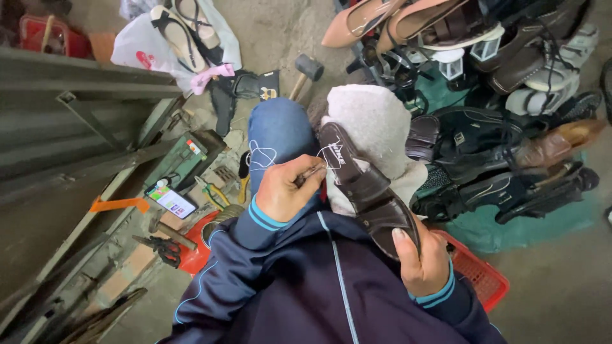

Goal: Hand-stitching a brown sandal to repair the strap

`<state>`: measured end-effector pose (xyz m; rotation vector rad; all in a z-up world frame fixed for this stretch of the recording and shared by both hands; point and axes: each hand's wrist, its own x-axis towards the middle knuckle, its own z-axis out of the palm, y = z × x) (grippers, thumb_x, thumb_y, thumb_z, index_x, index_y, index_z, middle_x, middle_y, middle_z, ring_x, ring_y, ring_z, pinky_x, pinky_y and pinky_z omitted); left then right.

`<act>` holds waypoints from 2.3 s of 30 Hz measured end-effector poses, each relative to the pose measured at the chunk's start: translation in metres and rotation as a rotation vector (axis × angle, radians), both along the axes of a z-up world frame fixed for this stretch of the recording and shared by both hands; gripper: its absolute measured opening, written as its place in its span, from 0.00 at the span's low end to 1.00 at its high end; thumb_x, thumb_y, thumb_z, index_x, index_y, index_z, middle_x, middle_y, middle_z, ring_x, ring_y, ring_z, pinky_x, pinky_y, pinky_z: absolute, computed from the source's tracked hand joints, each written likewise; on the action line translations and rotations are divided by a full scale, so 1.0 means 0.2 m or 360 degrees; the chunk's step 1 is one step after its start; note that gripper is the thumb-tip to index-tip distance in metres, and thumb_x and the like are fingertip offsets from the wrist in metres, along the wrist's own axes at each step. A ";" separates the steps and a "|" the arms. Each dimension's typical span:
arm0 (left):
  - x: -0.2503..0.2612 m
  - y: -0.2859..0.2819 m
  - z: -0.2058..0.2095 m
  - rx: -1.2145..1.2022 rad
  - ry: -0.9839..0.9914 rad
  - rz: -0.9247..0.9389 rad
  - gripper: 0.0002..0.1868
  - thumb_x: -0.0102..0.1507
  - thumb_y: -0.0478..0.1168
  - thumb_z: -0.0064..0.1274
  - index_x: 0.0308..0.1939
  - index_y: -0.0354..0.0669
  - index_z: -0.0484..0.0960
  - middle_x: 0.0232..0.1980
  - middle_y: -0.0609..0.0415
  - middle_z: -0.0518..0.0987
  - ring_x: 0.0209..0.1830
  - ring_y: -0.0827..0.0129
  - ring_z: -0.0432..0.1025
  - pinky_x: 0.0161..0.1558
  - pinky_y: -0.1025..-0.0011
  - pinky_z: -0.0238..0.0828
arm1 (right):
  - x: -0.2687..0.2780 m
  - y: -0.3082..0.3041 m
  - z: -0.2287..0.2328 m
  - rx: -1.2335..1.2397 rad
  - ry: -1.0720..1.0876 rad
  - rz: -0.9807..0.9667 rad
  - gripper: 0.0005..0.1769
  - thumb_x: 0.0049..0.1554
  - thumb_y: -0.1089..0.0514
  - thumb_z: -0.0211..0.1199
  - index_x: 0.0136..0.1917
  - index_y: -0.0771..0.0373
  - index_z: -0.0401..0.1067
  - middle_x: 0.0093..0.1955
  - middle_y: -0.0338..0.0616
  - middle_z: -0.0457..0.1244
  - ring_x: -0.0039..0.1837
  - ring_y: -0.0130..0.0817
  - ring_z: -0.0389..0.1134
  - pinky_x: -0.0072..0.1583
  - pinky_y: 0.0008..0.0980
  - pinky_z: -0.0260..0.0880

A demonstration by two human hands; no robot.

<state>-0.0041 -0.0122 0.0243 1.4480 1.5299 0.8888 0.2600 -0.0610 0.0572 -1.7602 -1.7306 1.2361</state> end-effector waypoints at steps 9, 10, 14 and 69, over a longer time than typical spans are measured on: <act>0.02 -0.08 -0.13 -0.0546 -0.1112 0.0071 0.07 0.62 0.31 0.54 0.44 0.37 0.83 0.30 0.57 0.78 0.26 0.79 0.68 0.28 0.83 0.60 | 0.02 -0.01 -0.06 -0.0044 0.0171 -0.0097 0.20 0.58 0.60 0.50 0.59 0.69 0.74 0.31 0.43 0.65 0.32 0.33 0.58 0.38 0.30 0.60; 0.03 -0.08 -0.15 -0.0565 -0.1230 0.0227 0.07 0.62 0.29 0.53 0.43 0.36 0.84 0.27 0.58 0.76 0.21 0.80 0.62 0.24 0.82 0.54 | 0.02 -0.01 -0.05 -0.0060 0.0192 -0.0109 0.19 0.58 0.61 0.50 0.58 0.69 0.74 0.33 0.44 0.67 0.33 0.33 0.59 0.39 0.30 0.61; 0.03 -0.06 -0.14 -0.0621 -0.1394 0.0617 0.05 0.62 0.29 0.55 0.41 0.33 0.85 0.20 0.58 0.73 0.12 0.80 0.54 0.15 0.79 0.45 | 0.02 -0.02 -0.05 -0.0037 0.0204 -0.0110 0.17 0.58 0.61 0.50 0.56 0.68 0.74 0.31 0.42 0.64 0.32 0.33 0.56 0.38 0.30 0.59; 0.03 -0.06 -0.18 -0.0077 0.0295 0.0073 0.19 0.61 0.37 0.49 0.56 0.55 0.80 0.33 0.61 0.82 0.35 0.50 0.80 0.35 0.56 0.77 | 0.08 0.25 -0.15 0.0637 -0.0754 0.0764 0.16 0.63 0.49 0.64 0.56 0.63 0.76 0.42 0.46 0.67 0.45 0.47 0.72 0.43 0.43 0.73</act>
